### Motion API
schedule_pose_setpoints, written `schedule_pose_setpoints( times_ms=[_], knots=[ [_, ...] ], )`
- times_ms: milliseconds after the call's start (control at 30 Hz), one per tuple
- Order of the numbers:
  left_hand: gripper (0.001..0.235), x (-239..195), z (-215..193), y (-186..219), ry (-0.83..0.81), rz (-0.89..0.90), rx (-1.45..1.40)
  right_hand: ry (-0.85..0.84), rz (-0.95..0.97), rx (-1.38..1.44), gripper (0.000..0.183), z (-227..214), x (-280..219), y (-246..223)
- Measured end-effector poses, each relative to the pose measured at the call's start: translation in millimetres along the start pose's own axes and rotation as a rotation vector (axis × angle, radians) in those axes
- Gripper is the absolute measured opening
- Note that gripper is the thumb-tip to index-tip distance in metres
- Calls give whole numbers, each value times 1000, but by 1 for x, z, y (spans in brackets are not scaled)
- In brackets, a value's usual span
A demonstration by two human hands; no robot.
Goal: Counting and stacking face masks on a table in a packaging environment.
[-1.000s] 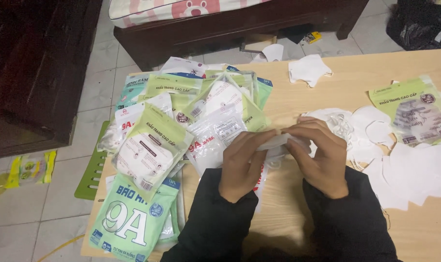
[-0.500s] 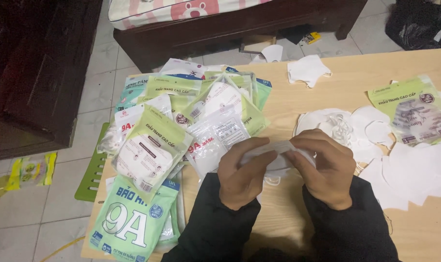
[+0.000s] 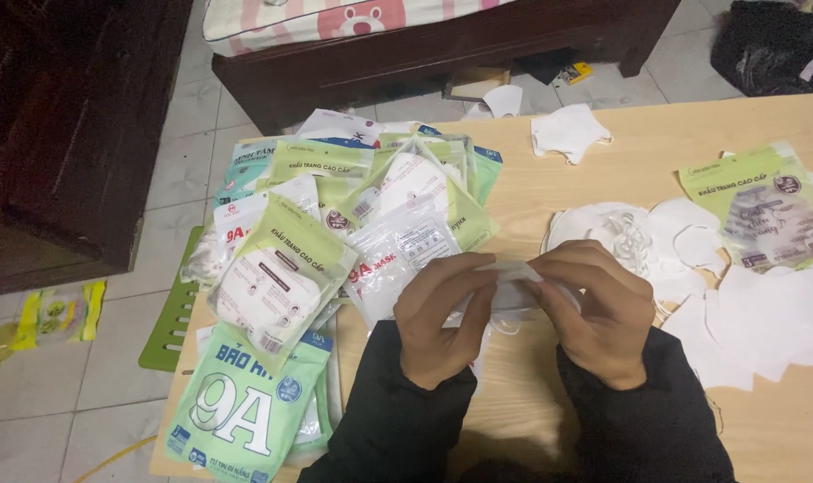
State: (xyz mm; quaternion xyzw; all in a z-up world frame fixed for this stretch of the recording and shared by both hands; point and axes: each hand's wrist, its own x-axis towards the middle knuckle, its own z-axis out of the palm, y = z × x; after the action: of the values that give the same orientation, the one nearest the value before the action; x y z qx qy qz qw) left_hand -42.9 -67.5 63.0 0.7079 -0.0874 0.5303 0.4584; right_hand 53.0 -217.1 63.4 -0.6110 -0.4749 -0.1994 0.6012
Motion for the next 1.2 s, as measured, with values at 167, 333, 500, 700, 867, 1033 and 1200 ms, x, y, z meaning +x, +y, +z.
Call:
schedule_pose_setpoints(
  times_ms=[167, 333, 500, 700, 867, 1033, 1200],
  knots=[
    [17, 1, -3, 0, -43, -30, -28, 17, 5, -5, 8, 1, 2, -1],
    [18, -5, -6, -11, -52, -130, -54, 13, 27, -8, 9, 1, 0, 1],
    [14, -11, -10, -31, -74, -359, -73, -44, 287, -122, 30, 1, -5, 14],
    [18, -20, -9, -47, 35, -487, -100, -52, 449, 46, 25, 9, -3, 16],
    [38, -18, -2, -52, -194, -812, -356, 9, 551, 76, 26, 5, -9, 32],
    [18, -19, -1, -69, -246, -851, -249, -52, 473, 50, 31, -16, 0, 50],
    [19, 2, -10, -54, 36, -864, -112, 66, 463, -179, 28, -49, 5, 77]
  ],
)
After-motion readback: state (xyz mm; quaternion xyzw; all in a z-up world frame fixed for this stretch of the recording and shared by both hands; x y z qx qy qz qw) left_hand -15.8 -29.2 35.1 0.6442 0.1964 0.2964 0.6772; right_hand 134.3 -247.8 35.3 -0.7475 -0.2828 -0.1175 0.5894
